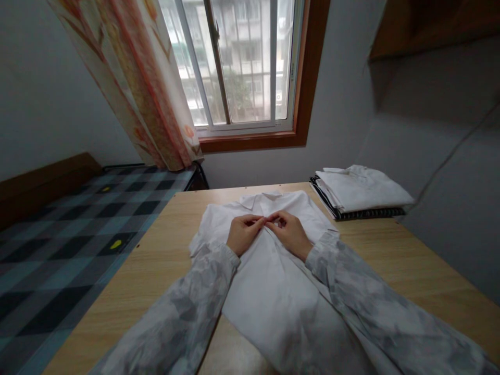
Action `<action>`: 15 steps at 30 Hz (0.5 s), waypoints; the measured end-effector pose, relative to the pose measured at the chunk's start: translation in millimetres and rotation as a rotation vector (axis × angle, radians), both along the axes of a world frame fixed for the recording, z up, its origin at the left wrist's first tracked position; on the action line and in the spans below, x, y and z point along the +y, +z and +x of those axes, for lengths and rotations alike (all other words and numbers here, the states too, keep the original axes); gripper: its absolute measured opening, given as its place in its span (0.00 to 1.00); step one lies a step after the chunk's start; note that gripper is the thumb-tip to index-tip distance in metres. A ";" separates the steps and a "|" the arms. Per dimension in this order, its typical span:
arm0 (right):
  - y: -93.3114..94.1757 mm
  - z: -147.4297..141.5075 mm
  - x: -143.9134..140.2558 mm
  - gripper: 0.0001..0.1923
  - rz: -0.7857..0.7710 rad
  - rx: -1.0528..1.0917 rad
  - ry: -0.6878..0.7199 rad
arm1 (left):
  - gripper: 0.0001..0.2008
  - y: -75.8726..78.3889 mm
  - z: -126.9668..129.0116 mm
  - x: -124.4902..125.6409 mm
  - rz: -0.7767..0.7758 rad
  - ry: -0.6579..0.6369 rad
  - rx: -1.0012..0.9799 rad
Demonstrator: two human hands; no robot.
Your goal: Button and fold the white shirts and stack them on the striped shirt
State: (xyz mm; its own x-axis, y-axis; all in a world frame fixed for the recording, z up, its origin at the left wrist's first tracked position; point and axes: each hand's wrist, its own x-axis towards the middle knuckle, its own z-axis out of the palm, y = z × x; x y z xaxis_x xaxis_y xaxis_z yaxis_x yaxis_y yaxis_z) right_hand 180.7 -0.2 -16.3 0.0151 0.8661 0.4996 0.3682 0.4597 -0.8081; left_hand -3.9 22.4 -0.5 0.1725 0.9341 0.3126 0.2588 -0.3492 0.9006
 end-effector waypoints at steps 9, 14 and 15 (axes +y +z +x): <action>-1.7 -0.3 0.8 0.10 -0.029 0.018 0.004 | 0.13 0.8 1.6 -4.6 0.079 0.004 0.062; -0.5 -0.6 0.7 0.11 -0.035 0.021 0.004 | 0.11 0.6 2.2 -4.4 0.138 0.018 0.098; -0.2 -0.5 0.6 0.11 -0.038 0.026 0.005 | 0.11 0.1 2.2 -3.9 0.143 0.018 0.098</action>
